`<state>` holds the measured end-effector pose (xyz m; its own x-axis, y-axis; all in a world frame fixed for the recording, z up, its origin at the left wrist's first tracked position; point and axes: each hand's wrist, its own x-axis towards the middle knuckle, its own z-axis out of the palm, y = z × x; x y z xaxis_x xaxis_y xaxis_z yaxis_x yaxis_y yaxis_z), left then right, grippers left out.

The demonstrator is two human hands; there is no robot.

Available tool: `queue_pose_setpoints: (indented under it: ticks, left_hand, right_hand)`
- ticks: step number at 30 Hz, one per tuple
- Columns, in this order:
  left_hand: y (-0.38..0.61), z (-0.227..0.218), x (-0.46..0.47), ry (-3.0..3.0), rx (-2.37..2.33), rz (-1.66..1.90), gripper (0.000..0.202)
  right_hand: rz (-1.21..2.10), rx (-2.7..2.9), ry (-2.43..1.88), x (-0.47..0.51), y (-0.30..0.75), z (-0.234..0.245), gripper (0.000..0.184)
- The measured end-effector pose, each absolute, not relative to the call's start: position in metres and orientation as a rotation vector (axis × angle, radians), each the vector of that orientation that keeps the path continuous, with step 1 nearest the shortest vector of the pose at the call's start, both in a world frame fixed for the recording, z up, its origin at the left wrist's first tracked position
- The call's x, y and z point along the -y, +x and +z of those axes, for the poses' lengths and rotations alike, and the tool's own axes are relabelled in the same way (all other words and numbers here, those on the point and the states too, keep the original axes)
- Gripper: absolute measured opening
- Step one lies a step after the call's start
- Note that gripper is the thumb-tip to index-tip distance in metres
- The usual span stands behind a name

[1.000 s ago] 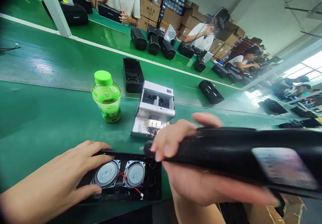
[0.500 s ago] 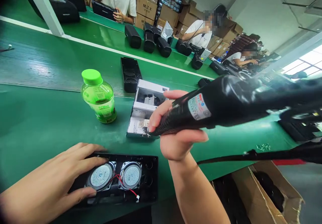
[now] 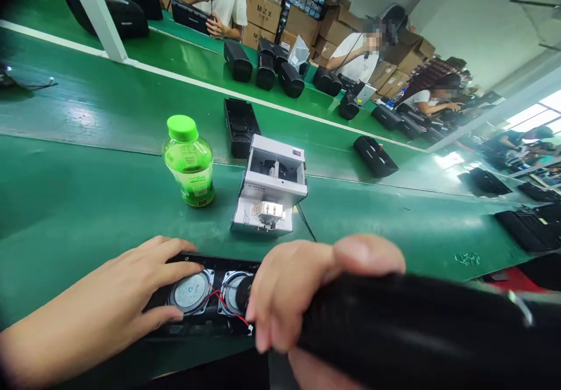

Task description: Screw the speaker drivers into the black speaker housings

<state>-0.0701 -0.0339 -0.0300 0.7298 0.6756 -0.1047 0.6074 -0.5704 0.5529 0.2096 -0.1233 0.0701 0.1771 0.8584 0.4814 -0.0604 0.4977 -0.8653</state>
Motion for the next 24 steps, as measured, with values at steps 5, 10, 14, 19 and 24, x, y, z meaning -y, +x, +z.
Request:
queue_pose_setpoints:
  ticks: [5, 10, 14, 19, 24]
  left_hand:
    - [-0.067, -0.024, 0.034, 2.358, -0.98, 0.107, 0.057]
    - [-0.065, -0.019, 0.036, 2.379, -0.969, 0.11, 0.053]
    - [-0.061, -0.017, 0.036, 2.388, -0.978, 0.079, 0.05]
    - [-0.058, -0.015, 0.036, 2.39, -0.986, 0.033, 0.047]
    - [-0.057, -0.012, 0.036, 2.375, -0.993, 0.044, 0.048]
  right_hand:
    - [0.991, 1.459, -0.518, 0.131, 0.203, 0.025, 0.042]
    - [0.983, 1.339, -0.581, 0.133, 0.193, 0.009, 0.033]
    - [0.94, 1.266, -0.73, 0.134, 0.178, 0.022, 0.039]
    - [0.899, 1.213, -0.857, 0.135, 0.16, 0.036, 0.033]
    - [0.89, 1.232, -0.871, 0.133, 0.158, 0.04, 0.032]
